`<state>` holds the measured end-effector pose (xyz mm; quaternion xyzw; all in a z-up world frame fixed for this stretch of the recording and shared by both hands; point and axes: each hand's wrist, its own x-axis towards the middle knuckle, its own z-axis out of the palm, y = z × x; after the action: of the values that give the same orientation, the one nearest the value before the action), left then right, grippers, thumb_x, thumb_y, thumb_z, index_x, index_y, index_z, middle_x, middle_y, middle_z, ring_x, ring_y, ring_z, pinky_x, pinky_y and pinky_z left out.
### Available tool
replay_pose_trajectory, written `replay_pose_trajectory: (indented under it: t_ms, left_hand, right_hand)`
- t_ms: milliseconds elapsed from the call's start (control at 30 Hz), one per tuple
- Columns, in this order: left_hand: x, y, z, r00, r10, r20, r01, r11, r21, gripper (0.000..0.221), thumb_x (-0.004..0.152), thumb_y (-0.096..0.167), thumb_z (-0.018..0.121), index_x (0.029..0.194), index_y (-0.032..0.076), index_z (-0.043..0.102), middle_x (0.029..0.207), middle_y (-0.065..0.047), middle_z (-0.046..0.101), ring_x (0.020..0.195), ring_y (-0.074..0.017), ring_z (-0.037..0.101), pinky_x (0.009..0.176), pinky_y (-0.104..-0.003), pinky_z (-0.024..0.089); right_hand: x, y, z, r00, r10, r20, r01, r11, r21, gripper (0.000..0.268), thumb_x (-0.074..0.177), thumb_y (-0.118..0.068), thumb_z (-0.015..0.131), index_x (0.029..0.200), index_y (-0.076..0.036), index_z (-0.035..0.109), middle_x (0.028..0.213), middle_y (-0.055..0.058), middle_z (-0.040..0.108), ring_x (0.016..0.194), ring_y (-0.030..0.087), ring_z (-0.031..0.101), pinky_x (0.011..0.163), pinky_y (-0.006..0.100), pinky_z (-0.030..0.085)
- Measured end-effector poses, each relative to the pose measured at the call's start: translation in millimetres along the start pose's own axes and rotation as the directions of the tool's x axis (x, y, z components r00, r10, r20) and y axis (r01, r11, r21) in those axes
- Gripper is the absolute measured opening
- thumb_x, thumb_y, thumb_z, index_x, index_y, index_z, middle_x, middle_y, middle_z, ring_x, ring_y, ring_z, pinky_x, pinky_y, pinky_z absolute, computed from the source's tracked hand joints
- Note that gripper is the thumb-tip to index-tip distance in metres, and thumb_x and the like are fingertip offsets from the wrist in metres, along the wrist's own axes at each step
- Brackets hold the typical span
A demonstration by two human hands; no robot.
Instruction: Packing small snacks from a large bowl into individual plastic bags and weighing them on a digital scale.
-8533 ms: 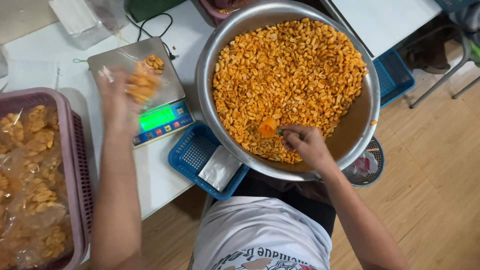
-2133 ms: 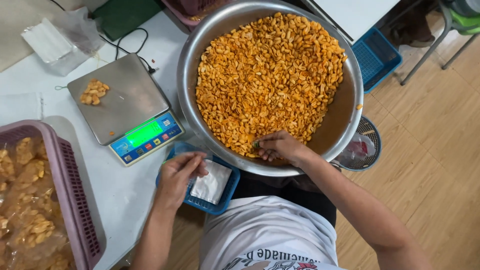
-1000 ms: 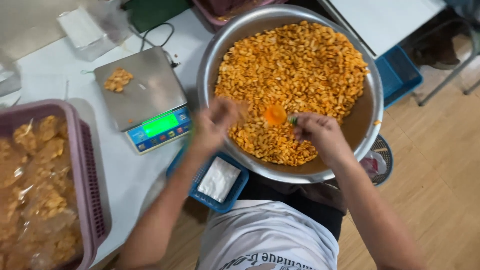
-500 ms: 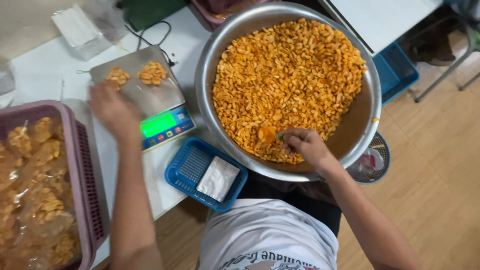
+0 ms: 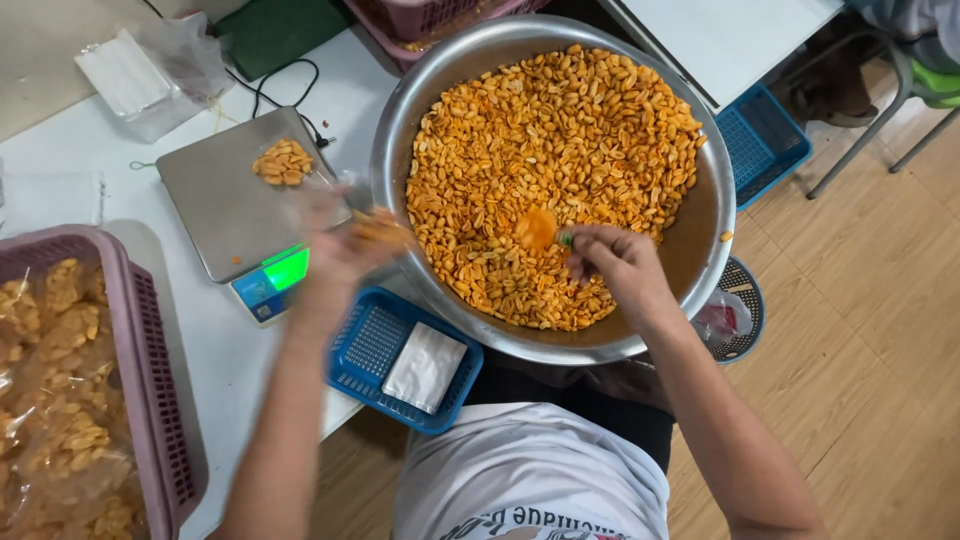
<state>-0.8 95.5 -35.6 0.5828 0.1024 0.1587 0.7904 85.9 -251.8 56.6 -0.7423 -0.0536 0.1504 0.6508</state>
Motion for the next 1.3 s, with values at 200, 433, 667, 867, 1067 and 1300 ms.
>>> replay_pose_trajectory:
  t_ms: [200, 433, 667, 867, 1067, 1300]
  left_hand:
    - [-27.8, 36.0, 126.9, 0.931, -0.149, 0.332, 0.011, 0.924, 0.383, 0.076, 0.086, -0.007, 0.074, 0.151, 0.013, 0.040, 0.116, -0.025, 0.069, 0.107, -0.0415, 0.072, 0.092, -0.049, 0.061]
    - [-15.8, 6.8, 126.8, 0.958, -0.025, 0.286, -0.036, 0.978, 0.206, 0.049, 0.091, 0.007, 0.079, 0.135, 0.016, 0.058, 0.097, -0.009, 0.076, 0.087, -0.0174, 0.075, 0.078, -0.032, 0.063]
    - [59.1, 20.0, 1.2, 0.937, 0.333, -0.101, -0.288, 0.905, 0.313, 0.008, 0.101, 0.013, 0.074, 0.107, 0.016, 0.068, 0.095, -0.007, 0.075, 0.088, -0.0181, 0.071, 0.084, -0.033, 0.056]
    - [101.1, -16.5, -111.0, 0.737, 0.675, -0.033, -0.218, 0.284, 0.934, 0.005, 0.098, 0.013, 0.070, 0.102, 0.014, 0.071, 0.092, -0.009, 0.072, 0.093, -0.0357, 0.070, 0.085, -0.045, 0.052]
    - [74.6, -31.7, -79.6, 0.653, 0.695, 0.302, -0.285, -0.144, 0.948, 0.022, 0.084, 0.007, 0.084, 0.103, 0.012, 0.073, 0.129, -0.007, 0.069, 0.136, -0.0367, 0.053, 0.118, -0.058, 0.026]
    - [53.2, 34.6, -33.2, 0.974, 0.181, -0.137, -0.085, 0.849, 0.521, 0.015, 0.104, 0.018, 0.047, 0.117, 0.022, 0.052, 0.084, 0.003, 0.059, 0.082, -0.0142, 0.059, 0.081, -0.033, 0.048]
  right_hand:
    - [-14.7, -25.0, 25.9, 0.746, -0.650, 0.147, 0.600, 0.560, -0.571, 0.021, 0.095, -0.002, 0.068, 0.113, -0.001, 0.078, 0.080, 0.010, 0.073, 0.065, 0.019, 0.069, 0.058, 0.028, 0.059]
    - [-14.1, -19.1, 17.8, 0.675, -0.725, 0.139, 0.632, 0.471, -0.616, 0.021, 0.094, 0.000, 0.068, 0.113, 0.002, 0.077, 0.080, 0.014, 0.067, 0.067, 0.022, 0.063, 0.063, 0.029, 0.056]
    - [-16.0, 8.4, 4.2, 0.717, -0.683, 0.140, 0.567, 0.454, -0.687, 0.021, 0.094, 0.002, 0.070, 0.114, 0.000, 0.078, 0.079, 0.014, 0.066, 0.067, 0.028, 0.067, 0.062, 0.036, 0.055]
    - [-19.3, 49.1, -2.4, 0.821, -0.547, 0.166, 0.462, 0.463, -0.756, 0.020, 0.093, -0.006, 0.070, 0.111, -0.002, 0.079, 0.075, 0.015, 0.067, 0.066, 0.029, 0.069, 0.061, 0.038, 0.056]
    - [-29.5, 71.7, -1.3, 0.874, -0.453, 0.176, 0.401, 0.467, -0.789, 0.022, 0.092, -0.013, 0.070, 0.111, -0.004, 0.078, 0.078, 0.016, 0.070, 0.073, 0.033, 0.071, 0.066, 0.042, 0.057]
    - [-36.4, 78.7, 0.6, 0.916, -0.373, 0.149, 0.346, 0.546, -0.763, 0.023, 0.094, -0.012, 0.068, 0.113, -0.006, 0.078, 0.076, 0.013, 0.071, 0.070, 0.030, 0.071, 0.064, 0.037, 0.057]
